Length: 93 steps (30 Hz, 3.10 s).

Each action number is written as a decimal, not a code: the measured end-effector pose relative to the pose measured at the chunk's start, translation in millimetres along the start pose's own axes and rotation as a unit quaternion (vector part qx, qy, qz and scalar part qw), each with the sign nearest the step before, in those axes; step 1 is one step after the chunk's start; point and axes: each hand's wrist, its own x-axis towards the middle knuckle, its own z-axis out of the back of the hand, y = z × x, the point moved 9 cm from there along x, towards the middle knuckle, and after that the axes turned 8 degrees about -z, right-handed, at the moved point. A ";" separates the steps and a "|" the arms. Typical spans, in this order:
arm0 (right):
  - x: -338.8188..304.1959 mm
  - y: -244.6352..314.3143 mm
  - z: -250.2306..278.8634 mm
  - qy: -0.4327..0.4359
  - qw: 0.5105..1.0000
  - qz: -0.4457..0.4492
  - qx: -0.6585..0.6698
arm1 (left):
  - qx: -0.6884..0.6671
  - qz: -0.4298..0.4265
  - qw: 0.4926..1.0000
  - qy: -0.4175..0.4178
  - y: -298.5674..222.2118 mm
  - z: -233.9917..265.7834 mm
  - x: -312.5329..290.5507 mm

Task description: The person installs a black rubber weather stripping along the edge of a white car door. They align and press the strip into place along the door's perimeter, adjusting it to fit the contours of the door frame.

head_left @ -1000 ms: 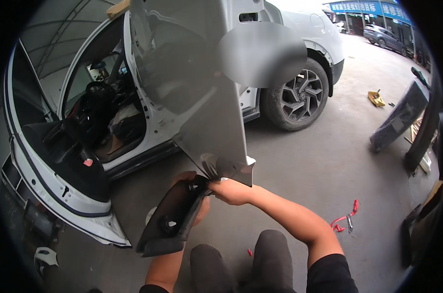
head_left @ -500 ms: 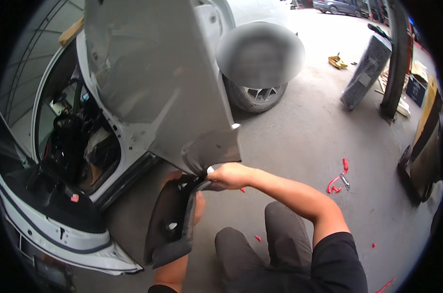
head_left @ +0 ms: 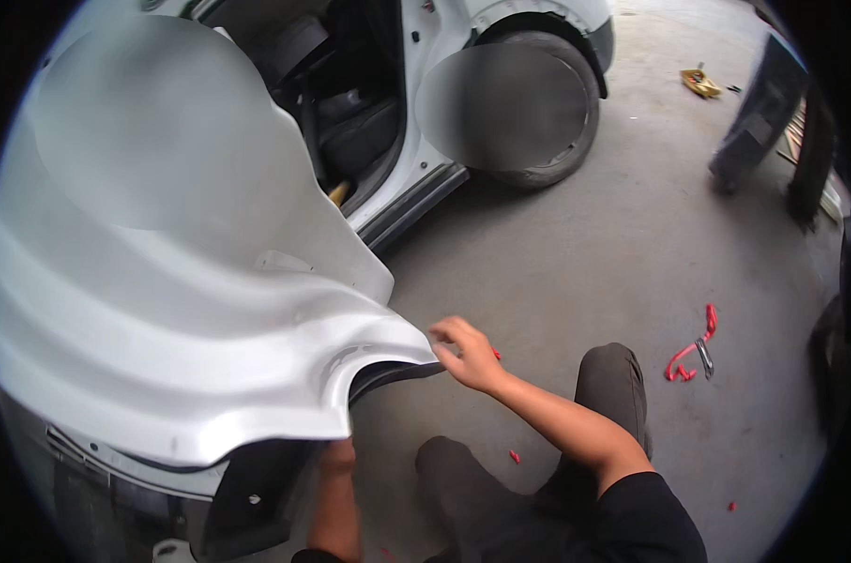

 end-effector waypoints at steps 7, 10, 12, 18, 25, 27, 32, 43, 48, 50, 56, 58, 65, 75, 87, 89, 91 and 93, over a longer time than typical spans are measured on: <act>-9.0 -49.8 -34.7 0.106 0.984 0.035 -0.140 | 0.063 -0.021 0.997 -0.039 -85.1 -45.0 11.9; 2.2 -22.0 -42.6 0.112 0.986 0.066 -0.102 | 0.129 0.005 0.987 -0.100 -95.8 -40.6 6.2; 5.7 -27.1 -51.6 0.129 0.985 0.049 -0.101 | 0.139 0.013 0.974 -0.177 -104.1 -46.0 3.6; 6.6 -20.9 -55.9 0.153 0.977 0.078 -0.123 | 0.521 0.098 0.845 0.072 -185.6 -134.1 -0.3; 10.2 -19.9 -55.5 0.140 0.976 0.099 -0.132 | 0.690 -0.017 0.648 0.322 -213.5 -195.1 39.5; 8.6 -22.1 -56.8 0.135 0.977 0.101 -0.132 | 0.732 0.008 0.604 0.316 -208.5 -188.3 43.9; 3.5 -19.8 -57.8 0.128 0.977 0.106 -0.134 | 0.755 -0.021 0.542 0.369 -154.2 -176.3 33.3; -2.4 -27.9 -63.2 0.080 0.975 0.134 -0.156 | 0.773 -0.026 0.463 0.433 -66.4 -191.2 19.1; 1.5 -28.4 -61.0 0.100 0.981 0.119 -0.116 | 0.752 -0.032 0.541 0.376 -69.9 -180.1 22.0; -0.5 -30.6 -60.3 0.099 0.982 0.115 -0.109 | 0.750 -0.043 0.546 0.370 -75.4 -183.3 21.7; 0.3 -43.0 -56.4 0.090 0.990 0.067 -0.092 | 0.726 -0.033 0.594 0.345 -78.7 -182.4 27.1; 1.5 -53.8 -55.5 0.096 0.990 0.051 -0.087 | 0.731 -0.028 0.592 0.339 -77.8 -180.2 27.4; -0.1 -65.8 -52.9 0.156 0.983 0.044 -0.084 | 0.710 -0.104 0.596 0.361 -81.4 -185.2 23.0; 18.8 32.0 -41.9 0.234 0.928 0.289 -0.001 | 0.719 -0.138 0.581 0.356 -79.2 -177.3 16.1; 11.3 12.1 -88.2 0.326 0.920 0.173 -0.135 | 0.716 -0.144 0.589 0.347 -76.3 -159.3 4.4; 7.5 15.1 -98.0 0.251 0.938 0.207 -0.118 | 0.711 -0.124 0.595 0.355 -71.7 -157.5 7.6; 1.9 16.1 -93.4 0.223 0.944 0.221 -0.105 | 0.707 -0.087 0.609 0.349 -75.9 -179.9 21.3; 3.6 8.1 -83.8 0.211 0.956 0.175 -0.109 | 0.713 -0.154 0.579 0.364 -82.8 -190.5 24.8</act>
